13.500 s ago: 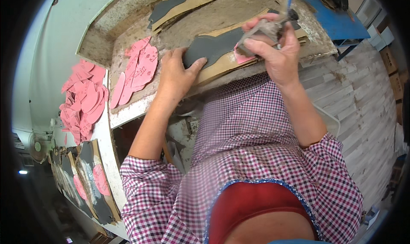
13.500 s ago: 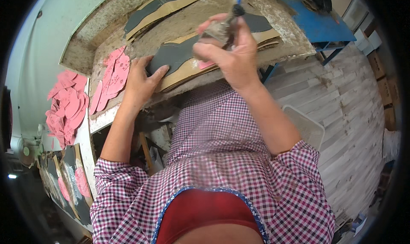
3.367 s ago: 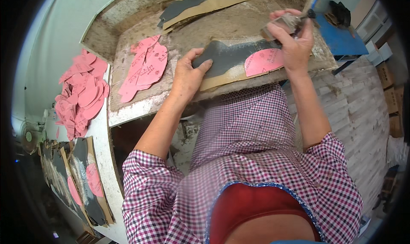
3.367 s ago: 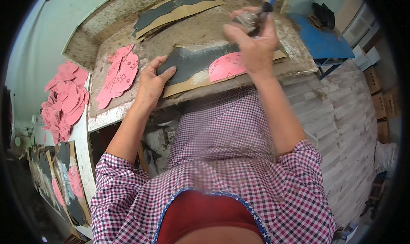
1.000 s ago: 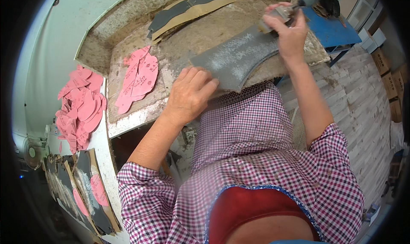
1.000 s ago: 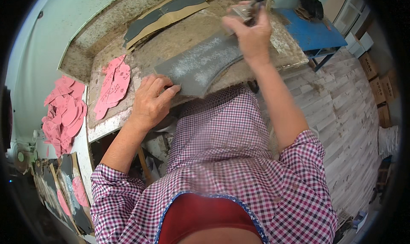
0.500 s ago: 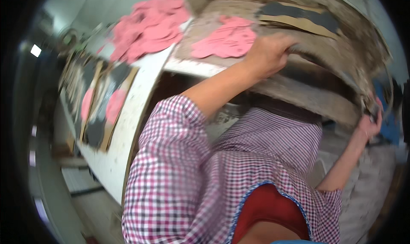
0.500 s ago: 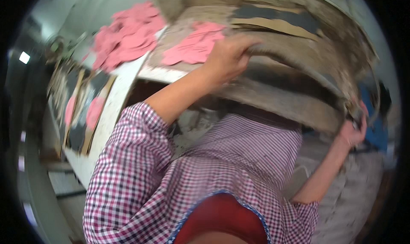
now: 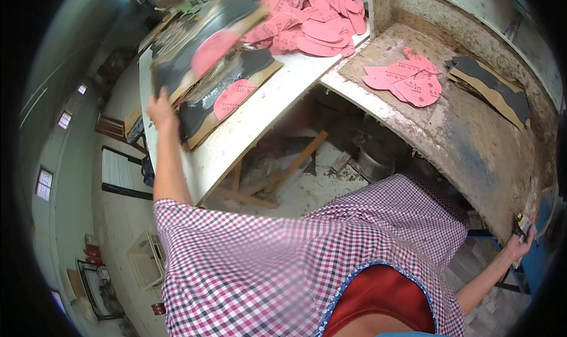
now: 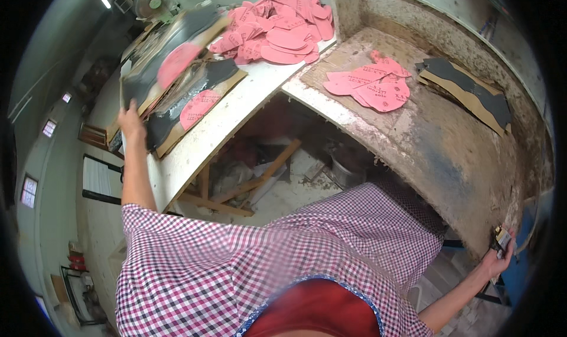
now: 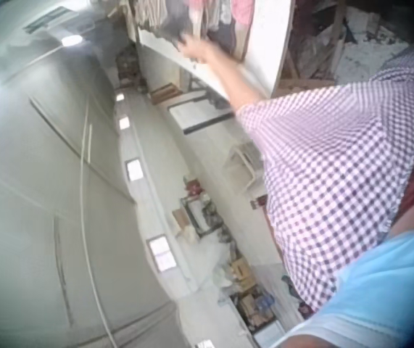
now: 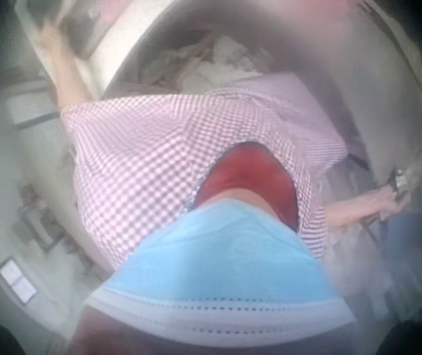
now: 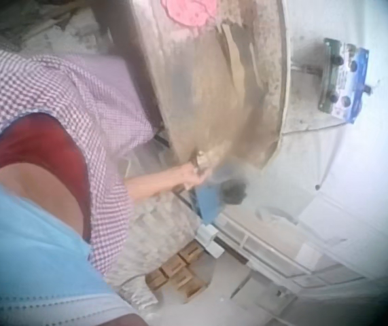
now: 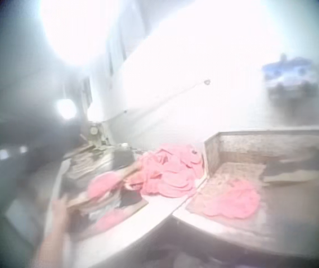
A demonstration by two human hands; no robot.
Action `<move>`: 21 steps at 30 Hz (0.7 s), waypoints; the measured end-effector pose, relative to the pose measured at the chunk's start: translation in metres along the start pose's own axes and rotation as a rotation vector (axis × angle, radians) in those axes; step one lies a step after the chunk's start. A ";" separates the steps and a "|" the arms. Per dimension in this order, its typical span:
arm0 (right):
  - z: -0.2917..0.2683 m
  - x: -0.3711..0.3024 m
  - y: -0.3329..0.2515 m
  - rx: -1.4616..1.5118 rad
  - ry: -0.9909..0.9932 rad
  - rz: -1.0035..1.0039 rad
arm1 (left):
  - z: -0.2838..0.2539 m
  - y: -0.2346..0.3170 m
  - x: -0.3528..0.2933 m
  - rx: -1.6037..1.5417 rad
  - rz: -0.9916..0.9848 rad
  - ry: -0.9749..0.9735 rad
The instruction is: The person places pink insole cutouts onto grey sole pieces and uses a handheld stapler to fasten them together. The person repeatedly picks up a sole, aligns an insole, staples the pair, and sets the finished unit aside on the workbench.
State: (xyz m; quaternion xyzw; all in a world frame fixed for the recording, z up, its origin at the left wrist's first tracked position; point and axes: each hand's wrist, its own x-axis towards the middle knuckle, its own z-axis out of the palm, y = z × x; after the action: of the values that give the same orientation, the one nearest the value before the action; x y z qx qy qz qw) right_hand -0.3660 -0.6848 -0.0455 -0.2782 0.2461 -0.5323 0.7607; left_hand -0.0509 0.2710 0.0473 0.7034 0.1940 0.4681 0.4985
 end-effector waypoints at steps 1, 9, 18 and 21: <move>-0.018 0.021 0.002 0.018 -0.088 0.051 | -0.037 -0.017 0.037 0.342 0.169 -0.010; -0.052 0.039 0.017 0.077 -0.208 -0.050 | 0.126 0.054 -0.021 0.650 1.035 -0.137; 0.000 -0.031 0.015 0.040 -0.132 -0.078 | 0.454 0.277 -0.395 -0.163 0.828 -1.601; 0.004 -0.035 0.021 0.054 -0.172 -0.072 | 0.532 0.301 -0.470 -0.023 0.835 -1.827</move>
State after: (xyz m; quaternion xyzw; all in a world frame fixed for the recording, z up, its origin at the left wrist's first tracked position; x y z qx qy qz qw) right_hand -0.3603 -0.6452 -0.0547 -0.3109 0.1551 -0.5400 0.7666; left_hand 0.1150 -0.4818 0.0603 0.7999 -0.5298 -0.1121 0.2587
